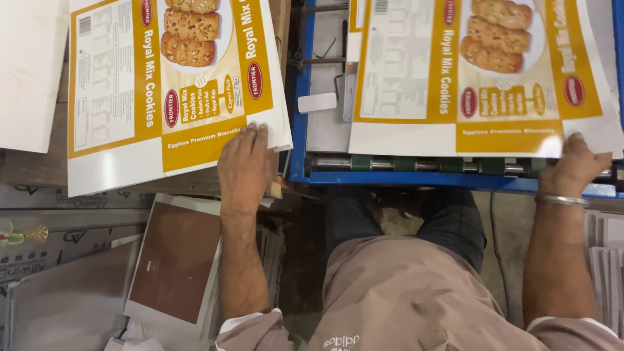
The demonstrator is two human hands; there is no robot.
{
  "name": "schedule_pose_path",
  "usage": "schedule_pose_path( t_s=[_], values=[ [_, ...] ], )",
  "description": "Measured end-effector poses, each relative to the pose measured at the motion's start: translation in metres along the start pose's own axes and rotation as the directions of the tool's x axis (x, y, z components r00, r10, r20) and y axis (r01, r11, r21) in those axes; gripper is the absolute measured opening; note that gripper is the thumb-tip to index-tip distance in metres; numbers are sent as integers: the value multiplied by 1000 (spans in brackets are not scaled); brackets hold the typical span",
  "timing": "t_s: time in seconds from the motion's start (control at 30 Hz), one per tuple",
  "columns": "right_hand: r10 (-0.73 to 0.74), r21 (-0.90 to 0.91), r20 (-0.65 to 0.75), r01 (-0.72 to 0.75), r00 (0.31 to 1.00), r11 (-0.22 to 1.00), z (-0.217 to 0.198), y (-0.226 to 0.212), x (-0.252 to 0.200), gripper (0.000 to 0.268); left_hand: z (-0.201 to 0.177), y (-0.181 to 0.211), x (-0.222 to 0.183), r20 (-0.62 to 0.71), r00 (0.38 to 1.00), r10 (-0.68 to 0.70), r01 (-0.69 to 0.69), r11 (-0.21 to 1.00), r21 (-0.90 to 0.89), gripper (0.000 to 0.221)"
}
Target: The person takes printed cookie packaging sheets one by one from a stack and places them onto a conveyor belt of a machine, alternating between hands to keep the machine fed.
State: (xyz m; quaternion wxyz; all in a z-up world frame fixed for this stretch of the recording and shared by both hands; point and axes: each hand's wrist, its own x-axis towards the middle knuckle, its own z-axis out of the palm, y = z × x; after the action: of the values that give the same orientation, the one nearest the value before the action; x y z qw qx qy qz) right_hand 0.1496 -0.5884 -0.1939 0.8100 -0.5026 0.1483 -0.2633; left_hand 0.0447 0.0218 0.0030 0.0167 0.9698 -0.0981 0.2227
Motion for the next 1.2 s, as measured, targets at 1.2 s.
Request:
schedule_pose_path(
  t_s=[1.2],
  values=[
    [309, -81, -103, -317, 946, 945, -14, 17, -47, 36, -12, 10, -1, -9, 995, -96, 95, 994, -54, 49]
  ],
)
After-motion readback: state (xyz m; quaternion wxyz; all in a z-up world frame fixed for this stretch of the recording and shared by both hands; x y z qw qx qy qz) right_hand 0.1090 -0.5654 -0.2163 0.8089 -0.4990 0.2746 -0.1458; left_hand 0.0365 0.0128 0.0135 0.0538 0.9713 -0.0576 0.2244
